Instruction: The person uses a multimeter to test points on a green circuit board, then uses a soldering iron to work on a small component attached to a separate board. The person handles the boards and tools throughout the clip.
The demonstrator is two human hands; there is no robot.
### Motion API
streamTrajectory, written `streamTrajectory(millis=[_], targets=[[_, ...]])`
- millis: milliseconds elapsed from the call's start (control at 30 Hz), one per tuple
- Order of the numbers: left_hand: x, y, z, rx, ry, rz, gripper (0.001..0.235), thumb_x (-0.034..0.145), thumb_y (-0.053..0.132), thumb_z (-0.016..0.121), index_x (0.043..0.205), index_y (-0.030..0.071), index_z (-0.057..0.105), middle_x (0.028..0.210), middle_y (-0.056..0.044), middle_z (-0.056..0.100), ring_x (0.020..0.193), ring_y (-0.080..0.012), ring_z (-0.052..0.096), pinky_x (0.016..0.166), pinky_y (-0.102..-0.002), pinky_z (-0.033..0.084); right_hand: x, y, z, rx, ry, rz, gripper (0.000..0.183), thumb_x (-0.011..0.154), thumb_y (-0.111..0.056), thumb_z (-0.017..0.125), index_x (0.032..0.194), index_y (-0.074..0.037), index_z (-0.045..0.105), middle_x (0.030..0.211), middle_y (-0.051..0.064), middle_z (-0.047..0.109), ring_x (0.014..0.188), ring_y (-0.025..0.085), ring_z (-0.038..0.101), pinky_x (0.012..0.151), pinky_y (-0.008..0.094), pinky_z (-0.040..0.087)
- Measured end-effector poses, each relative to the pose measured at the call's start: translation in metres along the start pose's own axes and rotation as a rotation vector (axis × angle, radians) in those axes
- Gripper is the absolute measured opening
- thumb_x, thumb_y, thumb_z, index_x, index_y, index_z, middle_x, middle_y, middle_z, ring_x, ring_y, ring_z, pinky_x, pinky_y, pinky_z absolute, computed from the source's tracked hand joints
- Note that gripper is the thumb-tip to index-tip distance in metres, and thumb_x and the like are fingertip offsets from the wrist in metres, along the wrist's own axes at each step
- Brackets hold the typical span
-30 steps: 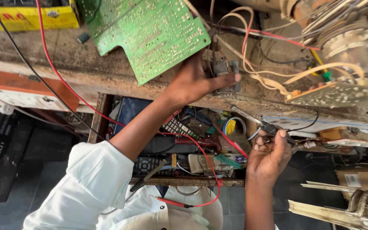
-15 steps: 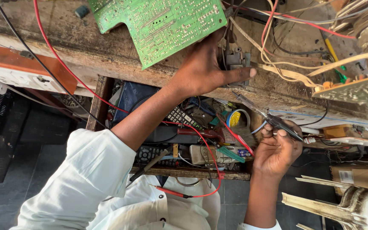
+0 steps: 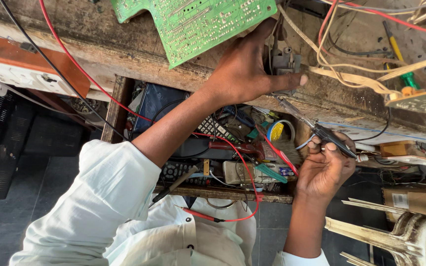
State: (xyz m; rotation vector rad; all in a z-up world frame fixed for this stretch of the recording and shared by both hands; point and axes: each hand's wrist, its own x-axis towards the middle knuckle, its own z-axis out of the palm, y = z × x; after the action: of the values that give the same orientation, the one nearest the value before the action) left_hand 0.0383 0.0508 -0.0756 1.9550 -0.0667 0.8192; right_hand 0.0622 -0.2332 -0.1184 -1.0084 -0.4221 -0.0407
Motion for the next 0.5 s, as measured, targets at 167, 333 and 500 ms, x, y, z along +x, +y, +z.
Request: streamTrajectory(millis=[167, 333, 500], targets=[[-0.001, -0.009, 0.005, 0.035, 0.053, 0.129, 0.108, 0.083, 0.058, 0.094, 0.153, -0.002, 0.037, 0.147, -0.025, 0.054, 0.139, -0.0373, 0.054, 0.119, -0.044, 0.046, -0.001, 0.000, -0.001, -0.017, -0.035, -0.004, 0.027, 0.093, 0.005, 0.061, 0.120, 0.006, 0.062, 0.103, 0.018, 0.067, 0.088, 0.024, 0.068, 0.081, 0.030, 0.058], [-0.002, -0.016, 0.007, -0.033, 0.020, 0.115, 0.110, 0.085, 0.056, 0.094, 0.156, -0.002, 0.033, 0.151, -0.024, 0.052, 0.143, -0.0357, 0.054, 0.121, -0.042, 0.046, -0.001, 0.002, -0.002, -0.024, -0.038, -0.015, 0.027, 0.094, 0.004, 0.061, 0.121, 0.007, 0.061, 0.101, 0.018, 0.067, 0.088, 0.025, 0.068, 0.080, 0.031, 0.059], [-0.001, -0.015, 0.007, -0.002, 0.004, 0.104, 0.110, 0.085, 0.055, 0.094, 0.155, -0.004, 0.033, 0.150, -0.026, 0.051, 0.141, -0.0368, 0.053, 0.119, -0.042, 0.046, -0.001, 0.002, -0.004, -0.030, -0.041, -0.024, 0.028, 0.095, 0.004, 0.061, 0.122, 0.006, 0.061, 0.104, 0.018, 0.067, 0.089, 0.025, 0.069, 0.080, 0.031, 0.059]])
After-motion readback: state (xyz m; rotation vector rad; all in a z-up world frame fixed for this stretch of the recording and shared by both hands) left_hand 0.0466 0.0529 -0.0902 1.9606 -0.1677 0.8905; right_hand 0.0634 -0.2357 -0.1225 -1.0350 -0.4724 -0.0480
